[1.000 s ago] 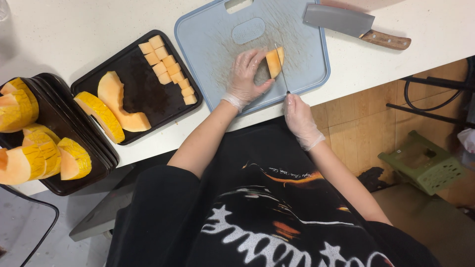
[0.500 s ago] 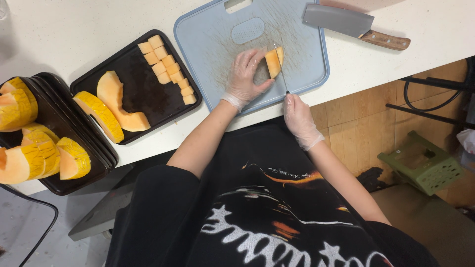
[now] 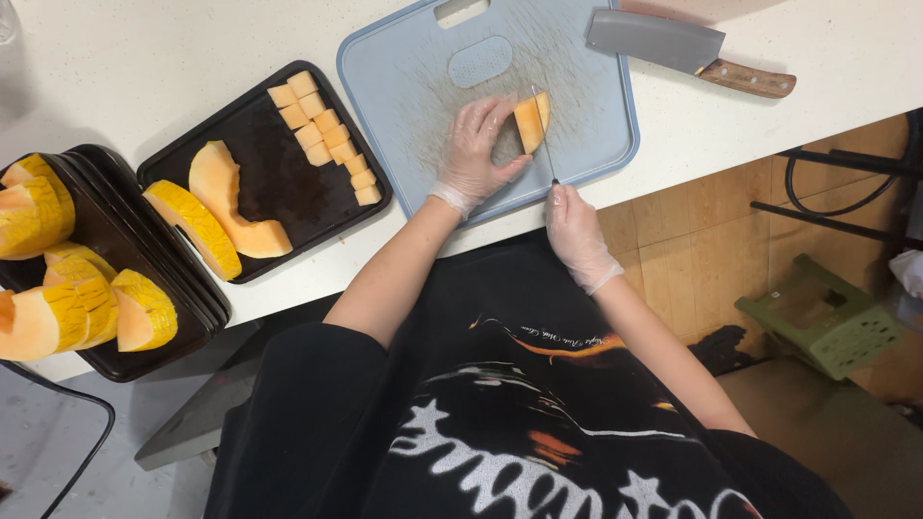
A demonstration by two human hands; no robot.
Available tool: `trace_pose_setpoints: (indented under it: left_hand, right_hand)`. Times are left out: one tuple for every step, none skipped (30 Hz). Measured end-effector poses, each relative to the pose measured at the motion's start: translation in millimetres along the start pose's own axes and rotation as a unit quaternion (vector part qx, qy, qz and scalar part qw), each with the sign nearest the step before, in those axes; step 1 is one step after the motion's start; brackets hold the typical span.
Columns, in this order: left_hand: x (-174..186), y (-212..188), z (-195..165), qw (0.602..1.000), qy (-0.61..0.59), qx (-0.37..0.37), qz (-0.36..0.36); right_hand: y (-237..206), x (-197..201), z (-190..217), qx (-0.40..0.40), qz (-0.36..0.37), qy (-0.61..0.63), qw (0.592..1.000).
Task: The person cuts rind off melon wedges and slices the flesh into cubes on a cutting board, then places the cubes onto a black tray. They repeat the process with additional wedges, adding cubes to the tray alongside previously cut pieces.
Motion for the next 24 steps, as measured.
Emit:
trace_pose_setpoints:
  left_hand:
    - [-0.1, 0.0, 0.1, 1.000, 0.001, 0.000, 0.000]
    - [-0.2, -0.2, 0.2, 1.000, 0.003, 0.001, -0.001]
    - [-0.3, -0.4, -0.1, 1.000, 0.003, 0.000, -0.001]
    - [-0.3, -0.4, -0.1, 1.000, 0.005, -0.002, -0.001]
    - [-0.1, -0.5, 0.1, 1.000, 0.007, -0.003, -0.001]
    - [-0.2, -0.7, -0.1, 1.000, 0.006, -0.003, -0.001]
    - [-0.1, -0.8, -0.1, 1.000, 0.006, -0.004, -0.001]
    - [-0.1, -0.6, 0.0, 1.000, 0.006, -0.005, -0.002]
    - [0.1, -0.8, 0.0, 1.000, 0.005, -0.005, -0.002]
    - [0.2, -0.8, -0.1, 1.000, 0.004, -0.006, -0.003]
    - [0.5, -0.5, -0.1, 1.000, 0.003, -0.007, -0.003]
    - [0.7, -0.4, -0.1, 1.000, 0.005, -0.006, -0.003]
    - [1.0, -0.4, -0.3, 1.000, 0.005, -0.005, -0.003]
    - [1.0, 0.0, -0.3, 1.000, 0.006, -0.004, -0.002]
    - [1.3, 0.5, -0.5, 1.000, 0.006, -0.005, -0.002]
    - [1.6, 0.6, -0.7, 1.000, 0.007, -0.006, -0.002]
    - [1.8, 0.7, -1.0, 1.000, 0.007, -0.006, -0.002]
    - [1.7, 0.9, -0.6, 1.000, 0.007, -0.004, 0.000]
    - [1.9, 1.0, 0.0, 1.000, 0.006, -0.003, 0.002]
    - [1.5, 1.0, 0.2, 1.000, 0.005, -0.001, 0.004]
    - [1.7, 1.1, 0.5, 1.000, 0.004, 0.000, 0.004]
    - [1.8, 1.3, 0.8, 1.000, 0.003, 0.000, 0.004]
    - [1.8, 1.9, 1.0, 1.000, 0.002, 0.000, 0.003]
    - [1.9, 2.2, 1.5, 1.000, 0.001, 0.001, 0.005]
  right_hand:
    - [0.0, -0.1, 0.3, 0.002, 0.000, 0.004, 1.000]
    - [-0.2, -0.5, 0.2, 0.002, 0.000, 0.004, 1.000]
    - [-0.3, -0.7, 0.0, 0.002, 0.000, 0.004, 1.000]
    - [0.0, -0.9, 0.1, 0.004, -0.001, 0.004, 1.000]
    - [0.3, -1.0, 0.4, 0.007, -0.003, 0.000, 1.000]
    - [0.3, -1.0, 0.5, 0.011, -0.005, -0.004, 1.000]
    - [0.4, -1.0, 0.6, 0.014, -0.008, -0.008, 1.000]
    - [0.9, -1.0, 0.5, 0.014, -0.009, -0.011, 1.000]
    - [1.2, -1.4, 0.2, 0.013, -0.009, -0.014, 1.000]
    - [1.5, -1.4, -0.1, 0.012, -0.010, -0.017, 1.000]
    - [1.9, -1.3, 0.3, 0.014, -0.014, -0.023, 1.000]
    - [1.9, -1.1, 0.5, 0.016, -0.017, -0.029, 0.999]
    - [1.7, -0.8, 0.6, 0.017, -0.021, -0.035, 0.999]
    - [1.9, -0.5, 0.5, 0.014, -0.024, -0.042, 0.999]
    - [2.2, 0.0, 0.7, 0.012, -0.027, -0.048, 0.998]
    - [2.2, 0.5, 1.0, 0.009, -0.030, -0.055, 0.998]
    - [2.4, 0.8, 1.4, 0.006, -0.031, -0.064, 0.997]
    - [3.0, 1.3, 2.0, 0.003, -0.034, -0.072, 0.997]
    - [3.7, 1.6, 3.0, 0.000, -0.036, -0.081, 0.996]
    - [4.7, 1.6, 4.2, 0.001, -0.033, -0.089, 0.995]
    - [6.4, 1.6, 5.4, 0.001, -0.030, -0.097, 0.995]
    - [7.5, 1.2, 6.2, 0.002, -0.027, -0.105, 0.994]
    - [8.8, 1.1, 4.0, -0.011, -0.020, -0.110, 0.994]
    - [10.5, 0.2, 1.3, -0.023, -0.012, -0.115, 0.993]
Point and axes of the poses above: each hand's wrist, its own y-axis towards the middle knuckle, its own x-axis out of the back of the hand, z = x × y, the point moved 7 cm from there along y, towards the middle knuckle, and after that the axes turned 14 degrees about -x, right-handed, at the moved point
